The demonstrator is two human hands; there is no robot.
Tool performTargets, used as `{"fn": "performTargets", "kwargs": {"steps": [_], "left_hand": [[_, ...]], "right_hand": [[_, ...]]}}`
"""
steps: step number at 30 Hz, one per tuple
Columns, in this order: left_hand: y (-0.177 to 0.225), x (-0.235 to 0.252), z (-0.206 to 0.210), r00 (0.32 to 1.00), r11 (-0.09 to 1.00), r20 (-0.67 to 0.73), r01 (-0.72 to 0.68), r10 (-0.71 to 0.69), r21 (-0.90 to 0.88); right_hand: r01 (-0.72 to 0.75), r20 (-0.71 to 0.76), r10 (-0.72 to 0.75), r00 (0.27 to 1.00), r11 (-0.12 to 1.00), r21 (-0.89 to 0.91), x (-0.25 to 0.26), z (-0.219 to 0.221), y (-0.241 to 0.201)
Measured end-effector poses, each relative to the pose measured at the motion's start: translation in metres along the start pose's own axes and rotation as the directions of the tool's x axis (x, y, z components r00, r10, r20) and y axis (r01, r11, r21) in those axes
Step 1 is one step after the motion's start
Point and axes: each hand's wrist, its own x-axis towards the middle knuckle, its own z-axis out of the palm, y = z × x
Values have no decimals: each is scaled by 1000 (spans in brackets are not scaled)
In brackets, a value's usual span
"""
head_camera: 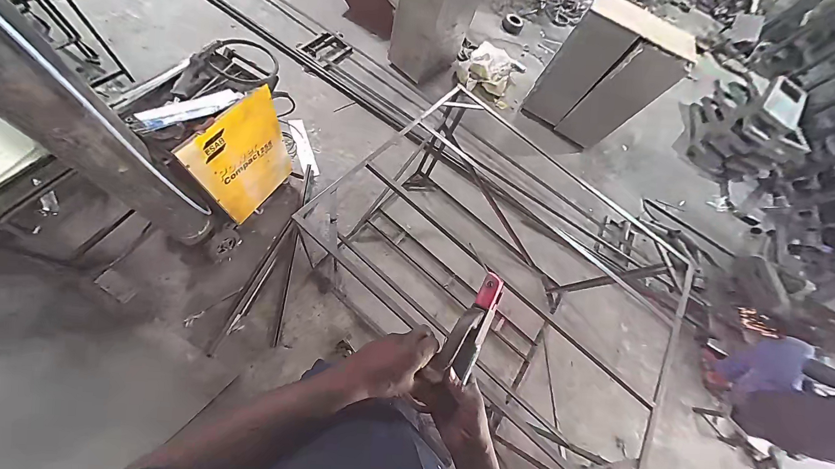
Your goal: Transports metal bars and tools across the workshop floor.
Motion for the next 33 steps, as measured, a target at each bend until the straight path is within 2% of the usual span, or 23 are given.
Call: {"fn": "performTargets", "kwargs": {"steps": [4,6,8,9,10,11,12,14,16,18,20,22,25,27,29,33], "left_hand": [[-15,-18,-5,976,939,-186,-169,116,-300],[-24,-31,2,957,900,-276,-195,87,-391],[-43,-56,23,938,884,-342,-105,-64,-456],[-59,-75,36,923,887,-338,10,-186,-462],[-77,-99,48,899,875,-278,194,-339,-443],[-94,-126,61,845,820,-161,421,-510,-388],[-111,-156,71,745,721,-37,629,-666,-291],[-137,-222,101,528,515,75,845,-846,-140],[-144,-290,131,338,327,126,940,-933,-102],[-143,-346,155,199,182,151,976,-968,-120],[-143,-391,175,87,63,183,989,-979,-131],[-139,-424,193,25,-7,223,990,-975,-138],[-149,-445,199,-20,-63,284,988,-959,-142],[-164,-447,195,16,-35,290,985,-957,-169],[-191,-445,181,85,35,260,981,-962,-193],[-268,-440,138,166,105,214,957,-963,-269]], "right_hand": [[-39,18,38,999,998,46,21,-3,2],[-76,25,74,997,995,69,42,-7,4],[-81,-38,82,996,996,38,62,-13,6],[-71,-77,71,994,997,4,76,-16,7],[-60,-123,53,991,997,-46,92,-21,10],[-50,-158,35,987,994,-94,109,-29,12],[-40,-192,15,981,991,-127,130,-36,17],[-32,-247,-9,969,986,-163,171,-46,27],[-20,-271,-22,962,988,-153,199,-50,37],[21,-284,-46,958,996,-91,218,-52,48],[56,-298,-67,952,997,-46,231,-46,57],[70,-322,-78,944,997,-36,236,-36,66],[108,-343,-120,932,993,-52,248,-23,80],[142,-360,-155,920,988,-63,260,-21,89],[171,-383,-194,903,981,-94,275,-16,101],[220,-425,-271,864,961,-166,312,-12,136]]}}
